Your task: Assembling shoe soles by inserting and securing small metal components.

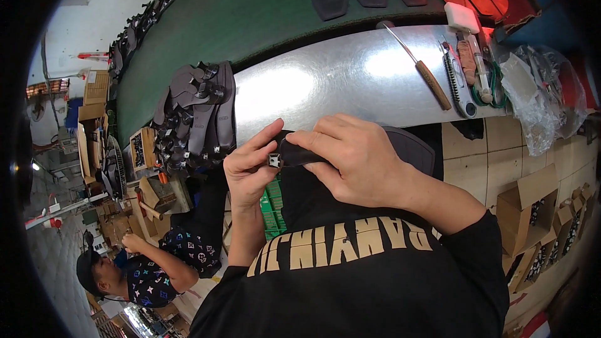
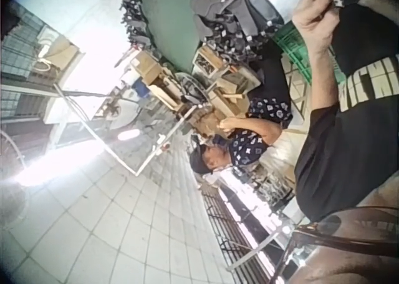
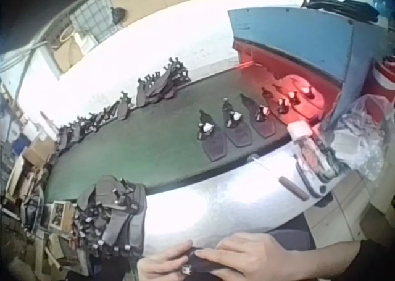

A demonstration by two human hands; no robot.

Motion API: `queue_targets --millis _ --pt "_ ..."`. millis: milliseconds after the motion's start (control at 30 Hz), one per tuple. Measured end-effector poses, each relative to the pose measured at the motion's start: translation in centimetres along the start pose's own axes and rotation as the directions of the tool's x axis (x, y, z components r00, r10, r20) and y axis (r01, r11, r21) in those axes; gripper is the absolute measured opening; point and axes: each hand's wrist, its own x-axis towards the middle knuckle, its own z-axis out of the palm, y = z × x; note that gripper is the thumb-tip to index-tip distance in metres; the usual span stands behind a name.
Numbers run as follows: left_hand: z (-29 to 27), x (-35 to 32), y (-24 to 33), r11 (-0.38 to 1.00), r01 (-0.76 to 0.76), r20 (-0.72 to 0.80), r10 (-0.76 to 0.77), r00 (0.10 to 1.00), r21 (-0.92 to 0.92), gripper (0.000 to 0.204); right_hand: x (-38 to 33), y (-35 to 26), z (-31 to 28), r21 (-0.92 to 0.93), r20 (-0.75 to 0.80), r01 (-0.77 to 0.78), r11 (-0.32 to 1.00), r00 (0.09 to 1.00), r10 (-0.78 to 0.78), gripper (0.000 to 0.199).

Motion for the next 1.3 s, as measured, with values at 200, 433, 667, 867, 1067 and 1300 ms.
queue_targets --millis 200,433,667,867,1067,1300 --pt "0.8 0.1 0.1 0.996 0.078 -0.046 -0.077 0.996 0.031 0.049 0.0 0.4 0.2 -0.027 0.054 -0.073 0.997 0.996 0.075 0.038" --pt "1.1 0.1 0.1 0.935 0.334 -0.119 -0.347 0.93 -0.115 0.047 -0.7 2.4 1.5 0.266 0.073 -0.255 0.93 0.967 0.244 0.026" --pt "2.2 0.1 0.2 0.941 0.332 -0.196 -0.338 0.921 -0.062 0.047 -0.4 1.8 1.8 0.139 0.047 -0.233 0.962 0.972 0.229 0.013" --pt "3.0 0.1 0.3 0.948 0.317 -0.248 -0.314 0.916 -0.029 0.048 -0.2 1.7 2.2 -0.061 -0.045 -0.024 0.998 0.999 0.021 0.016" --pt "3.2 0.0 0.3 0.944 0.327 -0.254 -0.328 0.91 -0.047 0.049 -0.3 1.5 2.0 -0.098 0.0 -0.031 0.995 1.0 0.031 0.012" --pt "3.4 0.5 0.2 0.961 0.269 -0.226 -0.275 0.935 -0.057 0.052 -0.2 1.8 1.9 -0.062 0.0 -0.066 0.996 0.998 0.066 0.011"
